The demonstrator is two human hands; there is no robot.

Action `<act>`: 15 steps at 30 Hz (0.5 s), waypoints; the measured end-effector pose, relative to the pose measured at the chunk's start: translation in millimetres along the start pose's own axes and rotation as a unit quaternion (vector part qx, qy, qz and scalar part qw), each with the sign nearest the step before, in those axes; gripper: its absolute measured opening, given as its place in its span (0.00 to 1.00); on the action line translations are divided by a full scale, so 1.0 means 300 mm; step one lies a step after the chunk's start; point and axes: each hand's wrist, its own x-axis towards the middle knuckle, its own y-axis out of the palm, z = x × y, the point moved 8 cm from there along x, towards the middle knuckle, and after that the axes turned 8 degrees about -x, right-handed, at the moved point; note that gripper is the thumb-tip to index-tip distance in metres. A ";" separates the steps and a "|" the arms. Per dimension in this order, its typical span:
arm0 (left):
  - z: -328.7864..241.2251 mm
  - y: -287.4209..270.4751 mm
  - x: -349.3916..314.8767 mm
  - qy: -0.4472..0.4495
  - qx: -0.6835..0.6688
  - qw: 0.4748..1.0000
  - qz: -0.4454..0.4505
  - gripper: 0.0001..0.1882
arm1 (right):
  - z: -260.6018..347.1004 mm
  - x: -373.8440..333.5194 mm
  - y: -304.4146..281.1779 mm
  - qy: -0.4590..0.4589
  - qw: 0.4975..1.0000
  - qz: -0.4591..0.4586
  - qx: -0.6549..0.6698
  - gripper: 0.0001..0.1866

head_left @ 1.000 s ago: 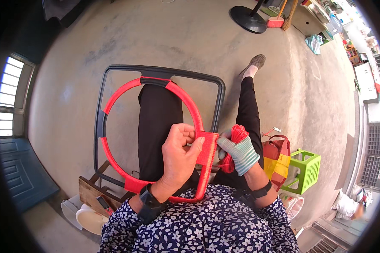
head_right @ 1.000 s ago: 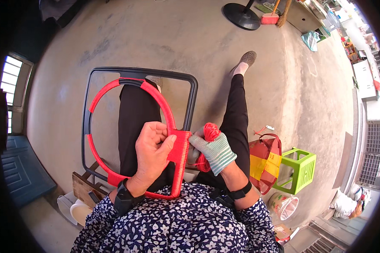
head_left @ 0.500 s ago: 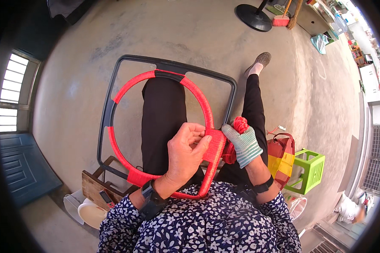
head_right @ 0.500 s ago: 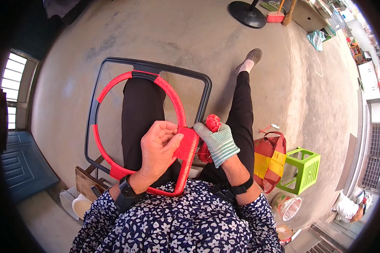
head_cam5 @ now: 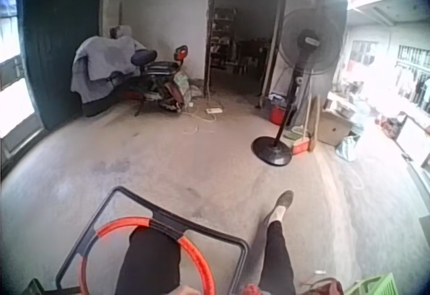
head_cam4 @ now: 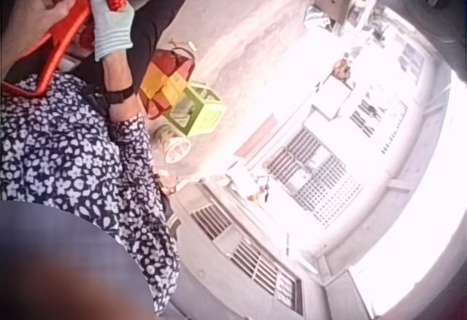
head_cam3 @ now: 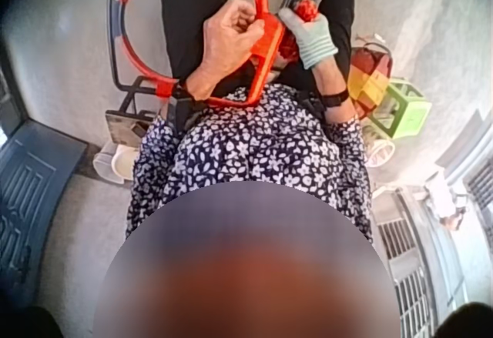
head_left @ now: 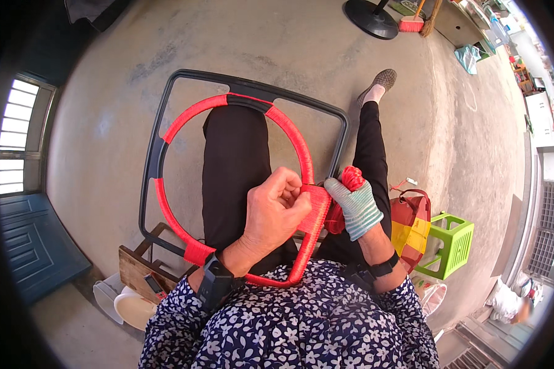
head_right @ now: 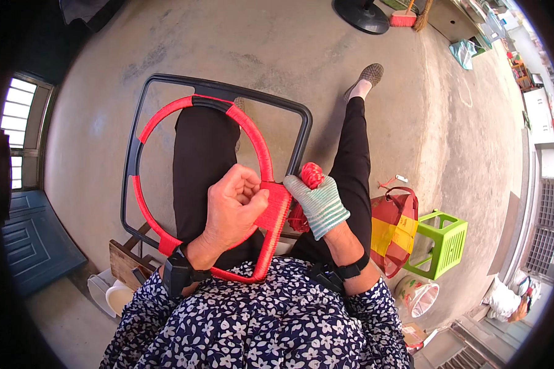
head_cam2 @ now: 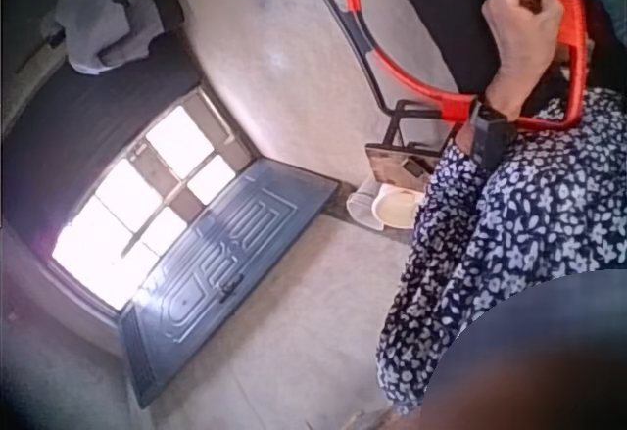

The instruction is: The person is weaving a red plastic cord around a black and red chair frame.

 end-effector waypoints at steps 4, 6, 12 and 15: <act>-0.027 -0.026 -0.006 0.016 0.023 0.999 -0.041 0.02 | 0.010 -0.006 -0.003 -0.009 1.000 -0.003 -0.003 0.14; -0.021 -0.027 -0.004 0.043 0.046 0.997 -0.038 0.02 | 0.008 -0.002 -0.001 -0.028 0.999 0.007 -0.031 0.12; -0.089 -0.023 -0.004 0.175 0.185 0.967 -0.026 0.05 | 0.005 -0.016 -0.009 -0.002 0.999 0.002 -0.036 0.11; -0.108 -0.011 0.005 0.228 0.225 0.947 -0.009 0.06 | -0.016 -0.010 -0.014 -0.014 0.999 0.002 -0.042 0.11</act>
